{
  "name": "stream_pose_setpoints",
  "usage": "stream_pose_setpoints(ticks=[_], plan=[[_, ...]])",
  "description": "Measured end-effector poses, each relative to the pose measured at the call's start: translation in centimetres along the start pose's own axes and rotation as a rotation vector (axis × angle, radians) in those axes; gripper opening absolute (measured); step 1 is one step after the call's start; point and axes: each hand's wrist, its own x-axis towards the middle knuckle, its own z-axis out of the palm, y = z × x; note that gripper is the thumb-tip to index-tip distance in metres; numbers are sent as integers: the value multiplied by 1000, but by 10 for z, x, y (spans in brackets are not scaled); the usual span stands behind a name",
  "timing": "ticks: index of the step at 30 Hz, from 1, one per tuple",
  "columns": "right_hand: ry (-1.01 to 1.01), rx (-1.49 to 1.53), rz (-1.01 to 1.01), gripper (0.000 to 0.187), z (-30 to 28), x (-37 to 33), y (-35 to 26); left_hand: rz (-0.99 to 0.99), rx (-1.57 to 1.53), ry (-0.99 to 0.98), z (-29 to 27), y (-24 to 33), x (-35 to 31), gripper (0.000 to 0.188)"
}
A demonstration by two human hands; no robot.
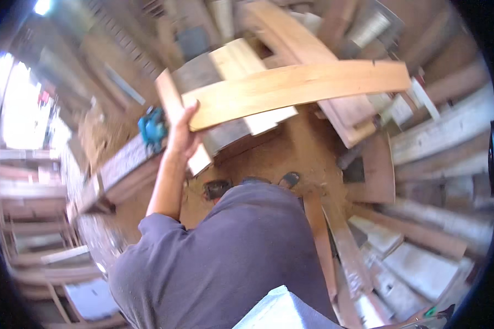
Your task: The person measures a curved wooden plank with a tape measure, cuts a segment using a circular saw, and then smooths several wooden boards using a power planer while moving them around the workshop.
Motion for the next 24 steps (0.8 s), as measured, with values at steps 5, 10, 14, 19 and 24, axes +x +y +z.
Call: stream_pose_setpoints(ticks=[5,10,14,19,24], plan=[[-236,371,460,78,-37,-11,-134,103,-450,-69,-112,-49,-71,67],[-649,650,525,80,-104,-68,-243,232,-537,121,-178,-92,-59,63],[-649,1011,326,73,-138,-158,-287,324,-651,191,-229,-107,-51,54],[-976,1156,447,47,-215,-252,-364,366,-714,378,-294,-124,-90,52],[-1138,1830,797,36,-227,-318,-448,357,-831,359,-347,-92,-115,47]])
